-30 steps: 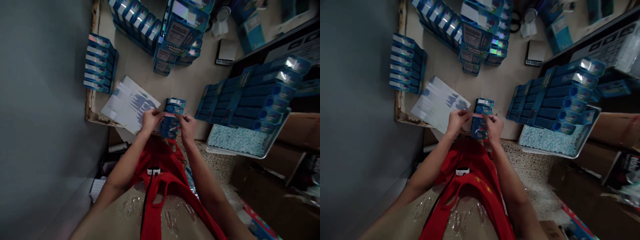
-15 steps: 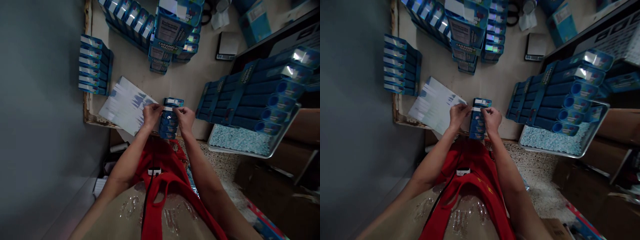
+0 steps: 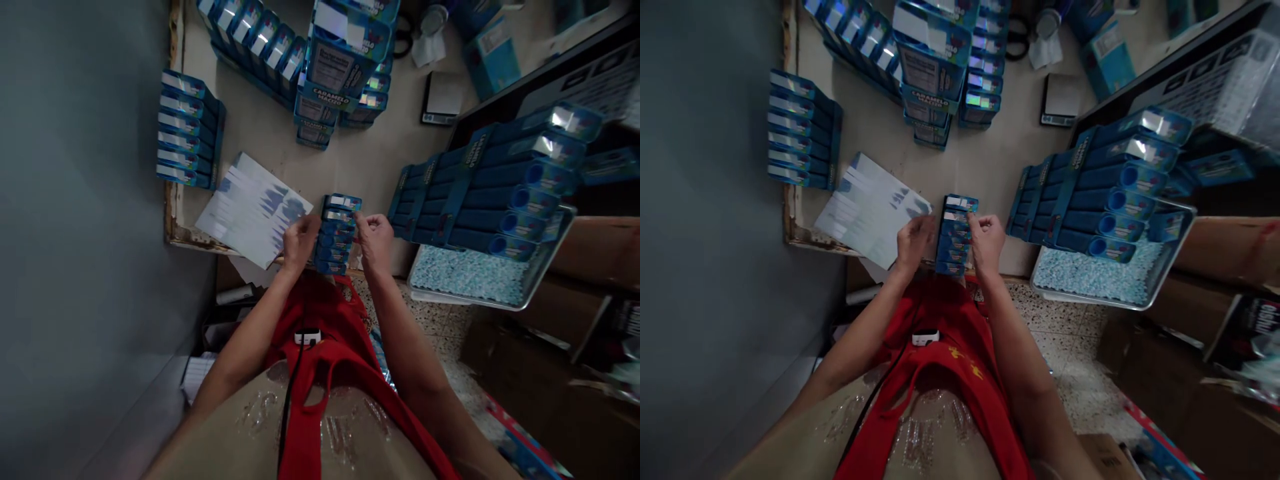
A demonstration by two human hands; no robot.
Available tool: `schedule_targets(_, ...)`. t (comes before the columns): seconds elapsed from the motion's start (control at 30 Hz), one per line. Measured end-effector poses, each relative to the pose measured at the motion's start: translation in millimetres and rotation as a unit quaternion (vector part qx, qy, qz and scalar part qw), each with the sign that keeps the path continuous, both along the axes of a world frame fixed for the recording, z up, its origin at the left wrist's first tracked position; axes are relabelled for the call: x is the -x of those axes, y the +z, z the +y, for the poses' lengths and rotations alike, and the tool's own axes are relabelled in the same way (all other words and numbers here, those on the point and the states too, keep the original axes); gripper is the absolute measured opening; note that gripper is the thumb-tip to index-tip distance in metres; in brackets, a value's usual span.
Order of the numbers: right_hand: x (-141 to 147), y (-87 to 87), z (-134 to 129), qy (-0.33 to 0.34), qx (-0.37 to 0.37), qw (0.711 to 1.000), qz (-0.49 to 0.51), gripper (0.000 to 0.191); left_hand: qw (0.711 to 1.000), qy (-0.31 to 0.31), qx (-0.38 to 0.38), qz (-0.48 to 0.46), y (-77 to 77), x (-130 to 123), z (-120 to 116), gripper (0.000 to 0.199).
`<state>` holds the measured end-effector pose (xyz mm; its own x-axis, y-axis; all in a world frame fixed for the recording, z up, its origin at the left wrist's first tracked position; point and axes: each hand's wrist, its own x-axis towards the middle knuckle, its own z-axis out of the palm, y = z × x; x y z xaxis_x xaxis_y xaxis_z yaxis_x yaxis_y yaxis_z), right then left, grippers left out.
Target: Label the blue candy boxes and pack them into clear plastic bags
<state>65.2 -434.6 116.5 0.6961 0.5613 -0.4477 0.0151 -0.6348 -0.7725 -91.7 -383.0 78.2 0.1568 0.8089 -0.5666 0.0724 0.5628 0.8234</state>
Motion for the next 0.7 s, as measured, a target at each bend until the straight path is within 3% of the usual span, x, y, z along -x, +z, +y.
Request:
schedule_targets(0.1, 9.6, 6.2, 1.7, -0.020, -0.022, 0.999, 0.012, 0.051, 0.992, -0.087, 0.037, -0.085, 9.1, 3.8, -7.2, 0.046)
schedule_targets(0.17, 13.6, 7.6, 0.0, -0.021, -0.029, 0.999, 0.028, 0.048, 0.987, -0.116, 0.067, -0.086, 10.7, 3.7, -10.1, 0.046)
schedule_targets(0.33, 14.6, 10.3, -15.4, -0.038, -0.049, 0.991, 0.122, 0.050, 0.986, -0.101, 0.113, -0.063, 10.2, 12.0, -7.8, 0.035)
schedule_targets(0.43, 14.3, 6.6, -23.2, -0.039, -0.052, 0.990, 0.123, 0.053, 0.987, -0.135, 0.088, -0.011, 10.7, 17.9, 2.6, 0.032)
schedule_targets(0.7, 16.1, -18.7, -11.3, -0.041, -0.024, 0.999, -0.023, 0.039, 0.960, -0.237, -0.026, 0.145, 15.8, 7.8, 32.1, 0.025)
